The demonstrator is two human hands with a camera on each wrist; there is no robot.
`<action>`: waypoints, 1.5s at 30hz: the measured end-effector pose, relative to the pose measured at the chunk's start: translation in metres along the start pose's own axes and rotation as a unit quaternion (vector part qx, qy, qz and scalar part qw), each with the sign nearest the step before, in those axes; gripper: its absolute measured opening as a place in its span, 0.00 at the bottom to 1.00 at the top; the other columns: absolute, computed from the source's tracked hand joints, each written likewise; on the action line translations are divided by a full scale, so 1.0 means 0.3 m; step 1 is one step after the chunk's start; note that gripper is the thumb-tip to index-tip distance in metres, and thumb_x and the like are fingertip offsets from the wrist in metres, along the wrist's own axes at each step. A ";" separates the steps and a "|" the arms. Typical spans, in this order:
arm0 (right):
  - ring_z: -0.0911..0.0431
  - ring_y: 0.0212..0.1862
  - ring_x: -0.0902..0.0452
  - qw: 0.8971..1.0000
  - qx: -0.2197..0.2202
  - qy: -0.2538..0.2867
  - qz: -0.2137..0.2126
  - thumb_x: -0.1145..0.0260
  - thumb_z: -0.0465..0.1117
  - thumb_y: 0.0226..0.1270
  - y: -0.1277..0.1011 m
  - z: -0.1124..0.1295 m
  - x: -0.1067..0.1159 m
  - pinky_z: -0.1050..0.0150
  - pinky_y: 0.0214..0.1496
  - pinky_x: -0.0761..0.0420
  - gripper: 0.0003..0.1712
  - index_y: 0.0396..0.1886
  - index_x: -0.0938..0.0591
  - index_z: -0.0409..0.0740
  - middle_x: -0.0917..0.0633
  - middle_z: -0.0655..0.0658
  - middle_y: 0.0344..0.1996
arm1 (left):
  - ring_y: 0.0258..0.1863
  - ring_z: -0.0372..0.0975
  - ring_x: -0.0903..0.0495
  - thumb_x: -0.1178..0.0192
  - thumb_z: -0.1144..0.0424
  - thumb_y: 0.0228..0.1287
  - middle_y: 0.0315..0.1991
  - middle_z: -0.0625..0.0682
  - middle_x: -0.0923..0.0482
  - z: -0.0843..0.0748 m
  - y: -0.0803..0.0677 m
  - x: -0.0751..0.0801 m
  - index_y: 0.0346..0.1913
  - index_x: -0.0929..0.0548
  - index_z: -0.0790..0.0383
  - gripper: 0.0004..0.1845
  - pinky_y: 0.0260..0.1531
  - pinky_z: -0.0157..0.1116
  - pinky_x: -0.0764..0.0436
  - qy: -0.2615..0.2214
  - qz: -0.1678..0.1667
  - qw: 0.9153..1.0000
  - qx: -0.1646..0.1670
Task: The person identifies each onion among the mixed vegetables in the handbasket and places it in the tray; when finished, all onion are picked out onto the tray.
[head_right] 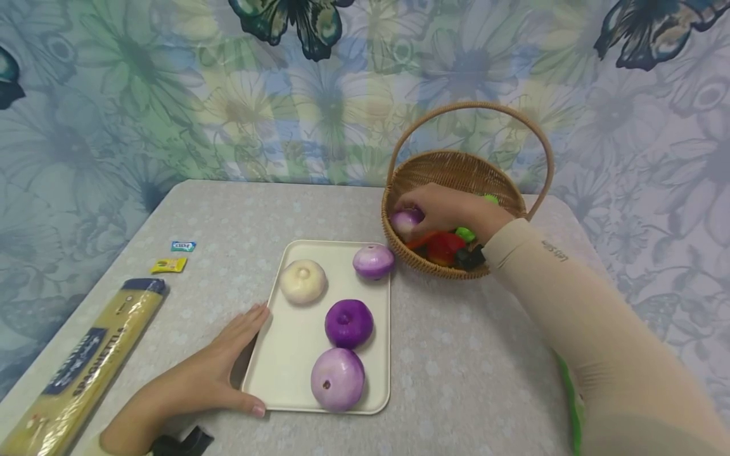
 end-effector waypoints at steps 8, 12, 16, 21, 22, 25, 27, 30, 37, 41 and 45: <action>0.47 0.57 0.20 1.000 -0.010 0.010 -0.024 0.24 0.38 0.69 -0.001 -0.008 0.043 0.47 0.60 0.20 0.28 0.67 0.18 0.38 0.16 0.42 0.58 | 0.83 0.51 0.60 0.19 0.25 0.30 0.85 0.59 0.57 0.009 -0.003 -0.005 0.85 0.50 0.66 0.83 0.80 0.40 0.65 0.008 0.006 1.000 0.010; 0.46 0.60 0.22 0.999 -0.020 0.017 -0.041 0.25 0.40 0.71 -0.008 -0.020 0.076 0.46 0.63 0.21 0.29 0.69 0.19 0.40 0.18 0.40 0.62 | 0.83 0.53 0.59 0.19 0.25 0.31 0.85 0.61 0.57 0.006 -0.002 -0.005 0.85 0.50 0.67 0.83 0.80 0.48 0.61 0.008 0.005 1.000 0.007; 0.45 0.61 0.23 0.997 -0.009 0.026 -0.066 0.25 0.42 0.72 -0.019 0.003 0.123 0.45 0.63 0.22 0.29 0.69 0.20 0.39 0.19 0.40 0.63 | 0.83 0.56 0.59 0.21 0.24 0.33 0.84 0.63 0.57 0.001 0.000 -0.005 0.84 0.50 0.68 0.82 0.79 0.55 0.59 0.006 0.005 1.000 0.000; 0.47 0.55 0.20 0.990 0.035 0.045 -0.130 0.24 0.38 0.70 -0.034 0.104 0.214 0.47 0.58 0.16 0.29 0.68 0.19 0.37 0.17 0.41 0.60 | 0.83 0.56 0.60 0.21 0.24 0.33 0.84 0.63 0.58 0.006 -0.001 -0.007 0.85 0.51 0.67 0.82 0.79 0.57 0.58 0.004 0.010 1.000 0.004; 0.48 0.54 0.20 0.988 0.047 0.047 -0.142 0.24 0.37 0.69 -0.037 0.135 0.231 0.48 0.56 0.14 0.29 0.68 0.20 0.38 0.17 0.42 0.59 | 0.83 0.56 0.60 0.21 0.24 0.33 0.84 0.63 0.58 0.007 -0.001 -0.005 0.85 0.51 0.67 0.82 0.79 0.57 0.58 0.004 0.010 1.000 0.005; 0.50 0.52 0.19 0.978 0.101 0.032 -0.181 0.22 0.36 0.67 -0.041 0.250 0.264 0.51 0.53 0.13 0.30 0.67 0.19 0.37 0.16 0.43 0.57 | 0.83 0.55 0.61 0.21 0.24 0.34 0.85 0.62 0.58 0.007 -0.001 -0.001 0.85 0.51 0.67 0.82 0.79 0.55 0.59 0.006 0.010 1.000 0.006; 0.52 0.52 0.20 0.971 0.142 0.025 -0.192 0.21 0.37 0.66 -0.037 0.339 0.253 0.53 0.52 0.14 0.30 0.67 0.19 0.37 0.17 0.43 0.57 | 0.83 0.54 0.60 0.21 0.24 0.34 0.85 0.62 0.58 0.006 0.000 0.002 0.85 0.51 0.67 0.82 0.80 0.53 0.60 0.007 0.010 1.000 0.003; 0.53 0.53 0.21 0.962 0.203 0.039 -0.181 0.22 0.38 0.66 -0.015 0.462 0.167 0.56 0.50 0.15 0.30 0.66 0.19 0.37 0.17 0.43 0.59 | 0.83 0.54 0.60 0.21 0.24 0.35 0.85 0.62 0.58 0.004 0.001 0.003 0.85 0.51 0.67 0.81 0.80 0.49 0.62 0.008 0.010 1.000 0.001; 0.54 0.68 0.29 0.969 0.241 0.051 -0.037 0.25 0.43 0.70 0.030 0.648 -0.173 0.63 0.71 0.29 0.31 0.71 0.21 0.44 0.21 0.46 0.66 | 0.83 0.55 0.60 0.21 0.25 0.37 0.84 0.63 0.58 -0.003 0.003 -0.002 0.84 0.51 0.69 0.80 0.80 0.49 0.62 0.012 0.012 1.000 -0.012; 0.52 0.70 0.31 0.966 0.256 0.034 -0.002 0.24 0.42 0.69 0.033 0.695 -0.284 0.64 0.76 0.37 0.31 0.70 0.20 0.46 0.22 0.46 0.66 | 0.83 0.54 0.60 0.21 0.25 0.37 0.85 0.62 0.58 -0.001 0.002 -0.007 0.84 0.51 0.68 0.80 0.80 0.52 0.60 0.008 0.013 1.000 -0.005; 0.51 0.69 0.30 0.968 0.251 0.014 -0.005 0.23 0.42 0.68 0.040 0.695 -0.324 0.65 0.76 0.36 0.31 0.69 0.20 0.46 0.22 0.45 0.65 | 0.83 0.54 0.60 0.21 0.24 0.36 0.85 0.61 0.58 0.002 0.004 -0.009 0.85 0.51 0.67 0.81 0.80 0.54 0.58 0.006 0.013 1.000 0.002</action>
Point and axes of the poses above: each hand's wrist, its own y-axis towards the middle knuckle, its own x-axis out of the back of the hand, z = x × y, the point moved 10 cm from there along y, towards the middle knuckle
